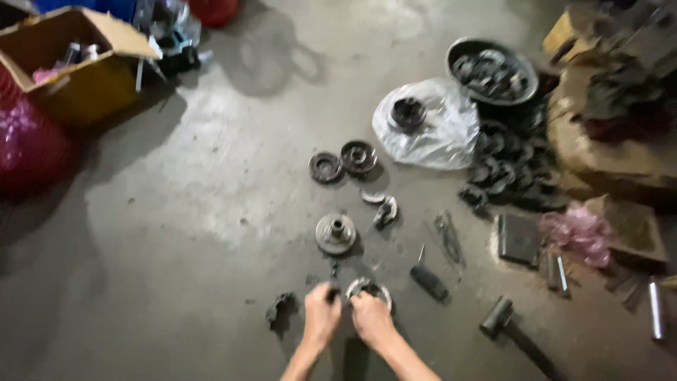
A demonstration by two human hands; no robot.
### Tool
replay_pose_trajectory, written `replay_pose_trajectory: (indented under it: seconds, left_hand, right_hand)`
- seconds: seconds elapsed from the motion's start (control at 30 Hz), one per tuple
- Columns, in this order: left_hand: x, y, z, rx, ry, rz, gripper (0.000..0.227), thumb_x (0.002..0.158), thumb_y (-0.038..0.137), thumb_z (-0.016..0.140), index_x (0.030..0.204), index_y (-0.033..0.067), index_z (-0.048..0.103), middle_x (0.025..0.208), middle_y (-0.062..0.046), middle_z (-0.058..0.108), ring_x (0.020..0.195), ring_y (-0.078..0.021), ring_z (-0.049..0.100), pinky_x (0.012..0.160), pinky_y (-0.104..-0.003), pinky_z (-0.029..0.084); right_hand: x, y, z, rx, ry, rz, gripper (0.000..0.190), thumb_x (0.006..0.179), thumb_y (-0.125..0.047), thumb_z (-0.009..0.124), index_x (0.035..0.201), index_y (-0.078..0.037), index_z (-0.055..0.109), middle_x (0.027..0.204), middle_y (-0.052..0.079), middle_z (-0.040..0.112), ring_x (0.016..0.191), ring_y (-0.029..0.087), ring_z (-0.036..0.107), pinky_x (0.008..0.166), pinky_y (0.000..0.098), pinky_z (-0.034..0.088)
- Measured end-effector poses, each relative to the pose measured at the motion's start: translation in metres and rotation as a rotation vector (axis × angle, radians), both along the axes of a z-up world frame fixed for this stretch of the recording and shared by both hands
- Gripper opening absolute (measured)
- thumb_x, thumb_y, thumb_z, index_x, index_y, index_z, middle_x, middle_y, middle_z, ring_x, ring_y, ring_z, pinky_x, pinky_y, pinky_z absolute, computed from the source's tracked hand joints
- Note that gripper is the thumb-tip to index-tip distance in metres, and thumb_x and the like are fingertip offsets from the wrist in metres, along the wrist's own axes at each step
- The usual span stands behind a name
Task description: The person assembles mechanical components on the floor, fitting small metal pieces into a circular housing. They use a hammer to tap a part into place and later use pliers to adjust a spring mechanism within the assembly.
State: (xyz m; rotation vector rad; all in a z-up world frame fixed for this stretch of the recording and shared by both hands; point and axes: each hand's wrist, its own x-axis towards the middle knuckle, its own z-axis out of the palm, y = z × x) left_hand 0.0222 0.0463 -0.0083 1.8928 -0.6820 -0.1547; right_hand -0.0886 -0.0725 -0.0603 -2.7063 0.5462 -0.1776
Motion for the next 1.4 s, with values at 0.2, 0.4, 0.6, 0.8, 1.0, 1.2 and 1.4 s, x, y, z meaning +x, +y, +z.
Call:
replay_pose_trajectory:
  seconds: [0.2, 0.4, 0.6, 0.8, 1.0, 1.2, 1.4]
  left_hand:
    - [0.106, 0.02, 0.036, 0.257, -0.05, 0.078, 0.016, 0.09, 0.002, 0.068, 0.104, 0.0057, 0.075, 0.105, -0.013, 0.078, 0.086, -0.0212, 0.075, 0.078, -0.03, 0.063]
    - [0.107, 0.034, 0.042, 0.451, -0.235, -0.104, 0.013, 0.081, 0.013, 0.066, 0.088, 0.0049, 0.072, 0.092, -0.013, 0.07, 0.08, -0.0372, 0.066, 0.072, -0.046, 0.054]
    - [0.102, 0.016, 0.0, 0.997, -0.41, -0.252, 0.015, 0.084, 0.016, 0.063, 0.086, 0.0207, 0.077, 0.093, -0.005, 0.073, 0.093, -0.0273, 0.071, 0.082, -0.045, 0.055]
    - [0.1, 0.009, -0.031, 1.024, -0.424, -0.295, 0.017, 0.088, 0.015, 0.059, 0.091, 0.018, 0.076, 0.097, -0.007, 0.072, 0.098, -0.0304, 0.07, 0.085, -0.047, 0.052]
    - [0.097, 0.005, -0.029, 1.028, -0.488, -0.319, 0.017, 0.089, 0.016, 0.061, 0.101, 0.0148, 0.073, 0.101, -0.009, 0.07, 0.1, -0.0298, 0.069, 0.085, -0.045, 0.053]
    - [0.079, -0.007, -0.001, 0.681, 0.125, -0.234, 0.027, 0.078, 0.015, 0.072, 0.1, 0.0003, 0.066, 0.096, -0.026, 0.073, 0.094, -0.0478, 0.072, 0.077, -0.058, 0.056]
    - [0.023, -0.035, 0.061, 0.218, 0.374, -0.123, 0.039, 0.065, 0.013, 0.086, 0.102, 0.0023, 0.077, 0.089, -0.026, 0.075, 0.086, -0.0403, 0.075, 0.075, -0.046, 0.059]
  right_hand:
    - [0.006, 0.005, 0.028, -0.014, 0.027, 0.019, 0.009, 0.09, -0.004, 0.068, 0.094, 0.003, 0.071, 0.076, 0.013, 0.066, 0.056, 0.021, 0.067, 0.058, 0.0342, 0.064]
    - [0.001, 0.01, 0.04, -0.072, -0.014, 0.039, 0.01, 0.085, -0.016, 0.067, 0.086, -0.007, 0.066, 0.082, 0.012, 0.062, 0.067, 0.033, 0.065, 0.062, 0.0469, 0.054]
    - [-0.001, 0.008, 0.024, -0.159, 0.079, 0.071, 0.011, 0.087, -0.021, 0.063, 0.097, -0.017, 0.065, 0.083, 0.005, 0.062, 0.075, 0.028, 0.072, 0.063, 0.0413, 0.059]
    - [-0.006, 0.001, 0.058, -0.046, 0.024, 0.061, 0.026, 0.086, -0.023, 0.067, 0.112, -0.022, 0.062, 0.089, 0.002, 0.061, 0.082, 0.028, 0.073, 0.07, 0.0417, 0.061]
    - [-0.017, -0.027, 0.078, 0.184, -0.295, -0.184, 0.013, 0.09, -0.011, 0.071, 0.1, -0.018, 0.074, 0.087, 0.005, 0.075, 0.084, 0.027, 0.075, 0.072, 0.0356, 0.06]
    - [-0.019, -0.039, 0.1, 0.603, -0.358, -0.606, 0.015, 0.087, -0.012, 0.073, 0.101, -0.01, 0.08, 0.086, 0.016, 0.078, 0.081, 0.026, 0.075, 0.071, 0.0394, 0.058]
    - [-0.014, -0.049, 0.043, 1.128, -0.38, -0.692, 0.018, 0.09, -0.012, 0.077, 0.106, -0.003, 0.079, 0.078, 0.021, 0.075, 0.062, 0.026, 0.073, 0.053, 0.0364, 0.063]
